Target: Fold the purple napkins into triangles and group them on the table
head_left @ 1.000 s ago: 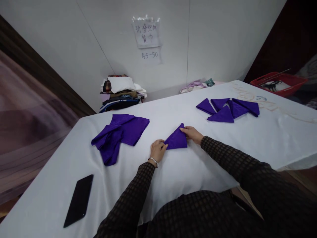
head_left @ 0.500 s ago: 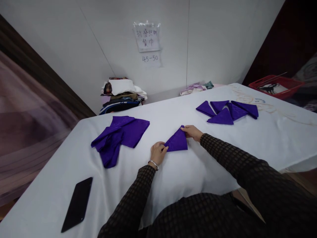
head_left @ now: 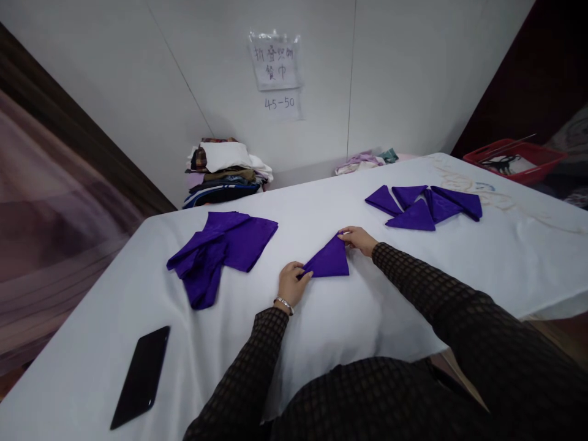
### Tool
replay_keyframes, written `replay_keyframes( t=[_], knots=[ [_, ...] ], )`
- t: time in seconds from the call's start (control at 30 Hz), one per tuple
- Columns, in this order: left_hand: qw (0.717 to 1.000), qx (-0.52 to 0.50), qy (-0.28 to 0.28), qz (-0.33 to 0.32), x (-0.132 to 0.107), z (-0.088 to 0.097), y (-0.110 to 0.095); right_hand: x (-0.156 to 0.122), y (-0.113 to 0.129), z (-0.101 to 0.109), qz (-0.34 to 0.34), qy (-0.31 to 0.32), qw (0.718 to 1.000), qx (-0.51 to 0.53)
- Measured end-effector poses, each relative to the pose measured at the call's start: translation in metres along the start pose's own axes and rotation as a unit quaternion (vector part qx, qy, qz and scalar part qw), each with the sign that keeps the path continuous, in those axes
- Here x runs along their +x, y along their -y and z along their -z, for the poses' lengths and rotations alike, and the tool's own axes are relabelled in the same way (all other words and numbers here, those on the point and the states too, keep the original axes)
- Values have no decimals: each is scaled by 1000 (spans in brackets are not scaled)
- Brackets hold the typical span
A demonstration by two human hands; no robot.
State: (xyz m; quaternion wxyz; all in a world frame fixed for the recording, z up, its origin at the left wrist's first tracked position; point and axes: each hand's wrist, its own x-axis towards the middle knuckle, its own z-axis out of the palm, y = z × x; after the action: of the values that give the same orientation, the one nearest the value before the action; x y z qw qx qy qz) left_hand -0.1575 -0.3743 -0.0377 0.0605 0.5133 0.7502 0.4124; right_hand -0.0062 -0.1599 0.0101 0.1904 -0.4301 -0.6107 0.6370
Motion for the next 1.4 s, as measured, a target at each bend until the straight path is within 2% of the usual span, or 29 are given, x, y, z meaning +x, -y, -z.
replay_keyframes(
  t=[0.2,0.57,0.97,1.4],
  knots=[
    [999,-9,-26,31,-2,-2,2,13,-7,0,26,-36,999,-5],
    [999,35,-22,-18,-5,2,-3,30,-20,-3,81,-24,996,-23],
    [998,64,-3,-10,-6,4,-8,51,-22,-5,143,-21,983,-111],
    [998,59,-18,-3,-6,2,-4,58,-25,-5,149,-45,972,-178]
  ],
)
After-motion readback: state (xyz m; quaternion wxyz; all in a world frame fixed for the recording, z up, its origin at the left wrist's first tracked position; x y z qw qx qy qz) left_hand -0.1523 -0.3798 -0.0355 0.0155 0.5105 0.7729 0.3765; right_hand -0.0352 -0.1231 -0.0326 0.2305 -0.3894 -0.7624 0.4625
